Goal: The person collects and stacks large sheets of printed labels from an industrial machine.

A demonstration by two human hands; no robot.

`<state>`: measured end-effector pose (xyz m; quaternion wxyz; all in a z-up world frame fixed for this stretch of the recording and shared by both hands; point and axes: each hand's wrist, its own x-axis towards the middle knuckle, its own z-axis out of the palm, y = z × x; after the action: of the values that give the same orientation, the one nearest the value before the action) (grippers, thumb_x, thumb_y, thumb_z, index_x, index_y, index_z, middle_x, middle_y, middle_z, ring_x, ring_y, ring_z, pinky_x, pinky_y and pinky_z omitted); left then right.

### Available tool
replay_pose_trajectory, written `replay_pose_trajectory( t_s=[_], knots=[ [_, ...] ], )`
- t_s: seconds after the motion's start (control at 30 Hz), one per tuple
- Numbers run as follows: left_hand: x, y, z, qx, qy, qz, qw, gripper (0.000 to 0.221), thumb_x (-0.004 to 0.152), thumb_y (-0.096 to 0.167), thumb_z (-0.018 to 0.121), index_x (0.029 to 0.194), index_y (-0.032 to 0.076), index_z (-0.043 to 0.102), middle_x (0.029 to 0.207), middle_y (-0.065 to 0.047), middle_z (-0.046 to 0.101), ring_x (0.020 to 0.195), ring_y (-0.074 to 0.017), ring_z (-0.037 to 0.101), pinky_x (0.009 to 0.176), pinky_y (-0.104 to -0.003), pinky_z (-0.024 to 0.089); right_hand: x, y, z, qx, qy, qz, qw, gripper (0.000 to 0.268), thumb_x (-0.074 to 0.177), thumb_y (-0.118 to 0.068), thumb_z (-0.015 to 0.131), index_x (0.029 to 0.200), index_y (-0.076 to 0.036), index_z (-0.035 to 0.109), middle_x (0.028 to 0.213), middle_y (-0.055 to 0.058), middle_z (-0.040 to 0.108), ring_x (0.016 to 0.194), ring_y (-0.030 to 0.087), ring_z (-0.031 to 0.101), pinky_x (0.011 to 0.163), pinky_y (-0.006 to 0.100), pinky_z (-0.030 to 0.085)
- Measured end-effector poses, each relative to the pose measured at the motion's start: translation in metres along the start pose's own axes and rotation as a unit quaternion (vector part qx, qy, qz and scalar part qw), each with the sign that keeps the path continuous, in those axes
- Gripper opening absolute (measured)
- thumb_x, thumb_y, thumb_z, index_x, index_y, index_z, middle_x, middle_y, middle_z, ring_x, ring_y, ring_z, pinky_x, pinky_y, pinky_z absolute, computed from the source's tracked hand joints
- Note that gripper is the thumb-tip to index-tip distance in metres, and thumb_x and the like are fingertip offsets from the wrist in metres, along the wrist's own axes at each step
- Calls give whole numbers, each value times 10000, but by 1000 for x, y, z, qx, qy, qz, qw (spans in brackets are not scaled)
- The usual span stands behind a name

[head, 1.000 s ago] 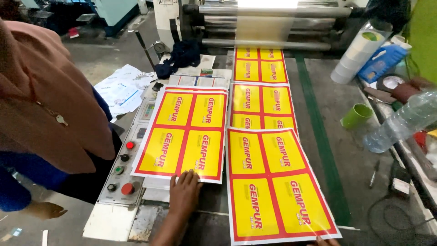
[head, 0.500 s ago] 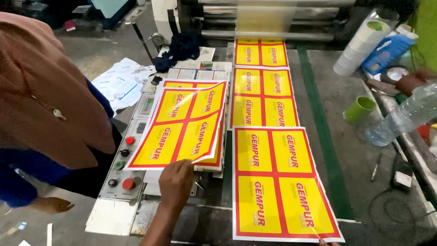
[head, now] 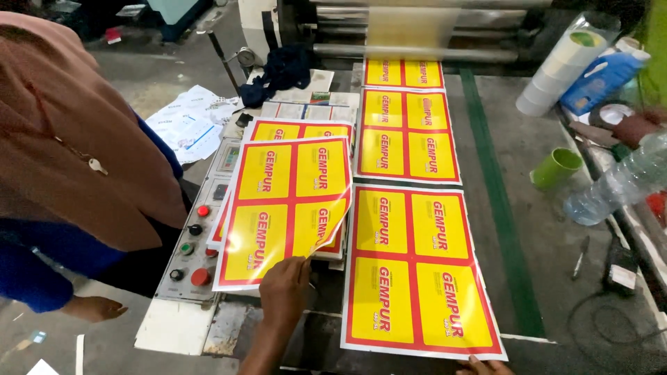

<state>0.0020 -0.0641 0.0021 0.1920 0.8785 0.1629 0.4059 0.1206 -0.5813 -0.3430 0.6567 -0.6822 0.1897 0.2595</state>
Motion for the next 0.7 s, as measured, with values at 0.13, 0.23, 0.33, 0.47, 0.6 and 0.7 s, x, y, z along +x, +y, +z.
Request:
replay_pose_trajectory(
  t_s=[0.13,0.23,0.33,0.47,0.6,0.7],
  knots=[
    [-3,-1,2,4,-2,5,1000,125,887,176,753,897,51,747,879,-131,751,786,-344,708,699,-447,557,16,-45,26,-27,2,-4,1000,504,946,-88,638,1440,-72,538,1201,212,752,978,332,773,722,498,665],
    [-4,1,2,6,-4,6,1000,124,881,173,751,903,51,744,886,-128,753,794,-341,711,707,-447,559,-2,-87,54,-78,19,16,997,455,965,-130,663,1408,-31,620,1147,216,799,931,345,777,657,436,611],
    [0,3,4,-7,-2,-2,1000,118,875,164,745,919,55,751,892,-126,756,802,-332,718,704,-439,567,-2,-133,79,-92,27,36,995,426,998,-185,666,1380,4,657,1130,209,814,899,326,773,643,404,566],
    [3,9,2,-9,-18,-23,1000,115,879,146,739,948,55,750,919,-129,762,830,-331,725,700,-433,576,-30,-173,85,-86,17,102,991,437,1055,-283,555,1412,-37,607,1201,195,800,906,282,765,756,411,577],
    [-9,6,0,-3,-11,-26,1000,140,880,160,752,969,52,739,940,-136,757,851,-330,733,706,-426,586,-7,-130,75,-99,20,125,987,440,1079,-308,506,1451,-85,577,1238,202,783,923,283,771,832,435,615],
    [-18,13,5,-58,-75,-24,995,139,872,151,764,978,63,751,950,-139,758,850,-340,732,711,-429,591,6,-87,80,-60,-20,101,993,431,1049,-253,545,1437,-71,591,1215,230,782,912,307,774,838,476,642]
  ],
)
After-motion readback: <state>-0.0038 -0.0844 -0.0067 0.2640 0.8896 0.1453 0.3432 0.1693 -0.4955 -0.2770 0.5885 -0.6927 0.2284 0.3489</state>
